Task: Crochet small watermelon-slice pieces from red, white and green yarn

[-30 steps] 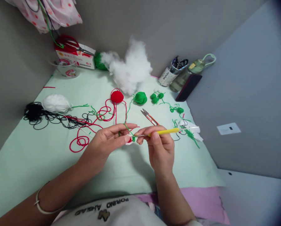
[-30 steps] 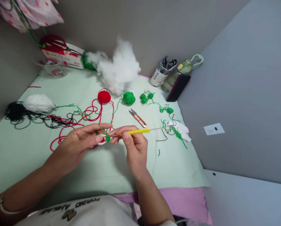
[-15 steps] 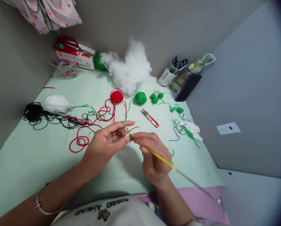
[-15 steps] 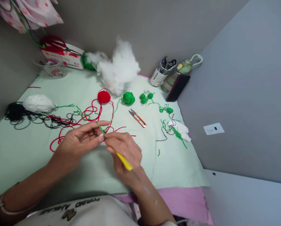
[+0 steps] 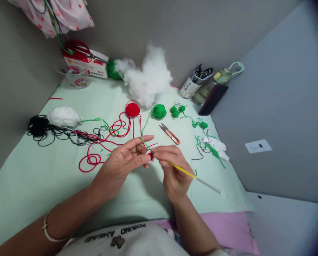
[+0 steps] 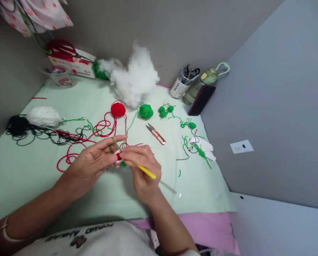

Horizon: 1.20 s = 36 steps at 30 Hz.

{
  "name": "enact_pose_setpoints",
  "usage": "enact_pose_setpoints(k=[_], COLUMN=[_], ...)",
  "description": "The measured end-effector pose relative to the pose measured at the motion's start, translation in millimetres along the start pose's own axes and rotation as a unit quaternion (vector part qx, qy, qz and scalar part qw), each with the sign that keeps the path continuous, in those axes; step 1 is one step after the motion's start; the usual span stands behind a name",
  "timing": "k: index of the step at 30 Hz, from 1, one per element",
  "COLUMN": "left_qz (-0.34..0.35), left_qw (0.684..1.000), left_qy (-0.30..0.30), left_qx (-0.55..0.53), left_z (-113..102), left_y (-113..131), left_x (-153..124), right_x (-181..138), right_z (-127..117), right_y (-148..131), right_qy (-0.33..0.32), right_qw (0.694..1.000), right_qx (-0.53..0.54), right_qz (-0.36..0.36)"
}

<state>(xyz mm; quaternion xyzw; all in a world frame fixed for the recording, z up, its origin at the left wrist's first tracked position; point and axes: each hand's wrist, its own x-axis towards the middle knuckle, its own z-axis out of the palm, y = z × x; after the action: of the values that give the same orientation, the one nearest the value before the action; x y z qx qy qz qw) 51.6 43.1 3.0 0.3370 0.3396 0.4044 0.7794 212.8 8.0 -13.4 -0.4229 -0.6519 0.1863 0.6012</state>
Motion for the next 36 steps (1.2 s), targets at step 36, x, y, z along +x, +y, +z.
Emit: enact_pose_setpoints(k=[36], left_qz=[0.014], left_qw=[0.998], left_qy=[0.009], left_qx=[0.068], left_z=[-4.1], left_y=[13.5], left_x=[1.0], right_x=[8.5], right_z=[-17.2], right_y=[-2.9], right_qy=[-0.062], right_qw=[0.985], right_qx=[0.147], right_qz=[0.066])
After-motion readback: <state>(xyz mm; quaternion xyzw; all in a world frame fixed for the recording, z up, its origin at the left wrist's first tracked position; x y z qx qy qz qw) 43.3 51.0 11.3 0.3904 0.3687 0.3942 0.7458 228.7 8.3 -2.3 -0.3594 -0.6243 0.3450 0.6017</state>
